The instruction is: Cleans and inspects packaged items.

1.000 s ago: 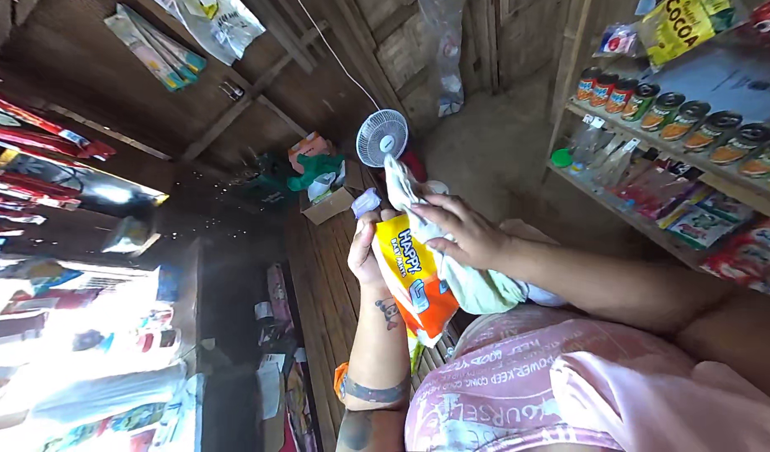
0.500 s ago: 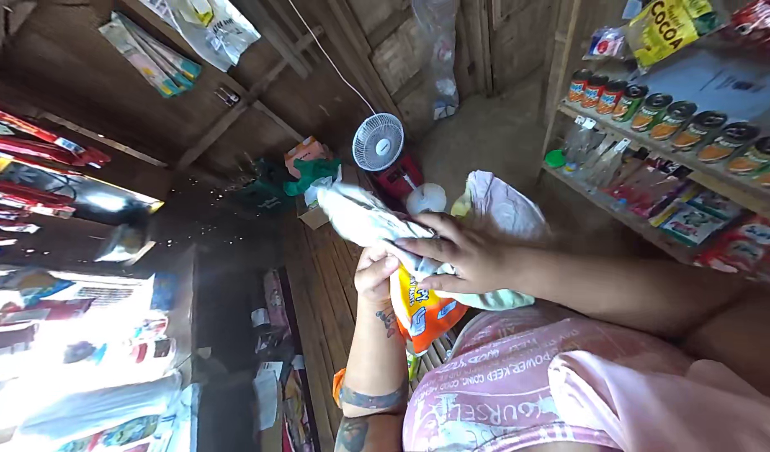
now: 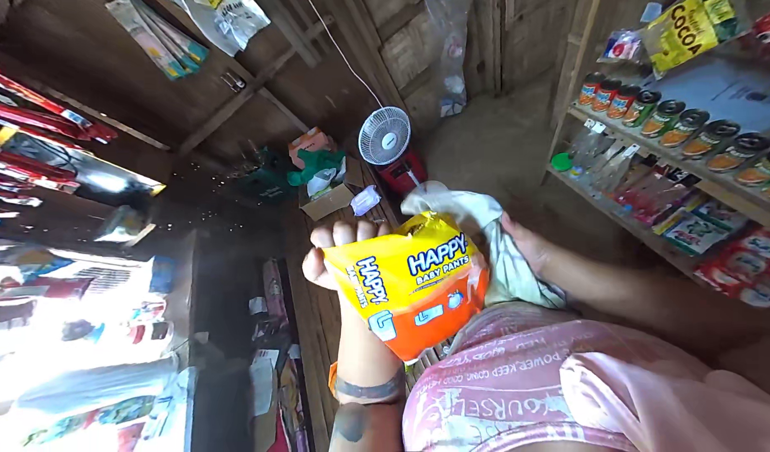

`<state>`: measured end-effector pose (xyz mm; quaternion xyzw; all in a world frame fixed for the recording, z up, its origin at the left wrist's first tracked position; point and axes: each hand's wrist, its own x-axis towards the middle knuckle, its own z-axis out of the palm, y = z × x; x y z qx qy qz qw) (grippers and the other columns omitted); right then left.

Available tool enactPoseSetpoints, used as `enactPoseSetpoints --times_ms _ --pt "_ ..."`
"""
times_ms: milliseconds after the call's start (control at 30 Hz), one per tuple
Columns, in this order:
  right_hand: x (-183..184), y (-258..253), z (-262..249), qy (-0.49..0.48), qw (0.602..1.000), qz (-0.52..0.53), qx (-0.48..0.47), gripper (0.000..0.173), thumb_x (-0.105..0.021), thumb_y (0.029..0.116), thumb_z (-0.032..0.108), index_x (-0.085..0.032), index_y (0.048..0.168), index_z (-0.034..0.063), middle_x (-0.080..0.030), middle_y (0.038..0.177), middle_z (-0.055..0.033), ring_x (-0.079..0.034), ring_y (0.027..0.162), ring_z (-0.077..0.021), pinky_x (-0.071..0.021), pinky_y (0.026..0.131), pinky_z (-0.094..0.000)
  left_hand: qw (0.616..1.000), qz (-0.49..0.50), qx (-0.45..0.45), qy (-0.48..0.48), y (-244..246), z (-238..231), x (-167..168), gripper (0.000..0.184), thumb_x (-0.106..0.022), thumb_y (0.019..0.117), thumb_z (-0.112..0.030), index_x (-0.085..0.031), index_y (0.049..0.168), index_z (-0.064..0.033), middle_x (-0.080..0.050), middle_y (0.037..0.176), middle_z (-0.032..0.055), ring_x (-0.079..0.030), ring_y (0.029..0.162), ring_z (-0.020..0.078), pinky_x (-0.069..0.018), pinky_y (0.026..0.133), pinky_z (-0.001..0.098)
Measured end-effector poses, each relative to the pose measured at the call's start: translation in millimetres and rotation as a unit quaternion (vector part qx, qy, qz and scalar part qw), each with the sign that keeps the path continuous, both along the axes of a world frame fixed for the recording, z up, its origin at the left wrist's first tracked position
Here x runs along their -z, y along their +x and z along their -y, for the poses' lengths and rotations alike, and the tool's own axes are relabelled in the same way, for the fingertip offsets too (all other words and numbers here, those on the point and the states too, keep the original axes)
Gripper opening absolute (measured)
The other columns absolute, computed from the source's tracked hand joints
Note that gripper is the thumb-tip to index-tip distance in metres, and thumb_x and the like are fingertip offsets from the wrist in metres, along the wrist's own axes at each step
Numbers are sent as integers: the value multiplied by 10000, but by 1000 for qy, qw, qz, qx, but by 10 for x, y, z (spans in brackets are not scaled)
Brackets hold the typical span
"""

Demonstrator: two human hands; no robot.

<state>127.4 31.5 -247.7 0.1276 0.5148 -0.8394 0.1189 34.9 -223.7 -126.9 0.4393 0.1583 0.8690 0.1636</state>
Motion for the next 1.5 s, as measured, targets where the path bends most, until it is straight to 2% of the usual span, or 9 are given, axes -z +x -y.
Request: enactPoseSetpoints --times_ms 100,167,300,500,667,867,1000,1133,1500 --pt "33 168 177 -75 987 -109 -92 781 -722 681 820 -626 1137 193 -720 930 117 -681 868 19 -580 788 -200 999 44 -30 11 -180 -59 -38 272 -571 947 -321 -715 900 -96 -694 840 32 -690 876 211 -555 893 426" --pt "3 119 241 -100 977 -129 -135 504 -877 736 469 -627 1076 193 -715 902 138 -677 852 33 -569 806 -180 995 71 -63 19 -285 -90 -10 287 -548 958 -319 -690 841 -98 -661 779 27 -672 810 203 -556 832 405" --pt "-123 99 302 -65 995 -17 -68 306 -660 906 66 -601 1206 66 -736 944 2 -707 860 -45 -594 820 -225 992 71 -100 -15 -432 -29 188 259 -539 976 -294 -702 907 -104 -700 879 39 -686 912 199 -541 900 380" --pt "-87 131 269 -52 998 44 -10 285 -631 988 166 -595 1256 74 -740 959 -40 -722 863 -92 -616 795 -268 900 77 -339 -263 -160 -45 239 431 -260 1098 -462 -563 1235 -187 -709 1061 -48 -686 974 62 -594 841 271" --pt "-47 64 135 -41 999 25 25 271 -630 1008 188 -600 1252 73 -744 961 -46 -730 861 -103 -624 798 -286 849 206 -260 -411 354 227 698 979 -503 669 -962 -579 1391 -306 -736 1183 -43 -710 1059 112 -611 894 360" --pt "31 53 56 40 998 7 47 351 -708 970 206 -609 1287 93 -746 1032 -36 -726 899 -107 -620 823 -307 807 248 -214 -491 659 176 1092 867 -812 761 -626 -487 1352 -81 -749 1028 59 -741 915 161 -632 835 362" --pt "37 80 81 89 995 -9 36 359 -729 950 150 -609 1281 78 -736 1063 -28 -713 942 -98 -606 866 -299 780 310 -224 -495 655 40 1193 604 -418 1041 -576 -531 1367 -80 -751 1048 98 -744 932 191 -638 813 385" --pt "86 63 70 136 990 12 35 445 -745 940 167 -565 1337 77 -716 1130 -39 -698 1001 -99 -592 905 -309 778 335 -213 -488 671 7 1280 708 -147 1055 -613 -531 1382 -116 -740 1092 90 -731 985 190 -627 842 399" --pt "-338 -96 -186 301 941 -7 152 619 -517 1031 540 -466 1471 108 -634 1302 -55 -627 1161 -93 -532 1014 -355 783 431 -197 -403 674 99 1413 696 -149 1055 -623 -543 1378 -148 -723 1153 97 -714 1053 218 -611 881 440"
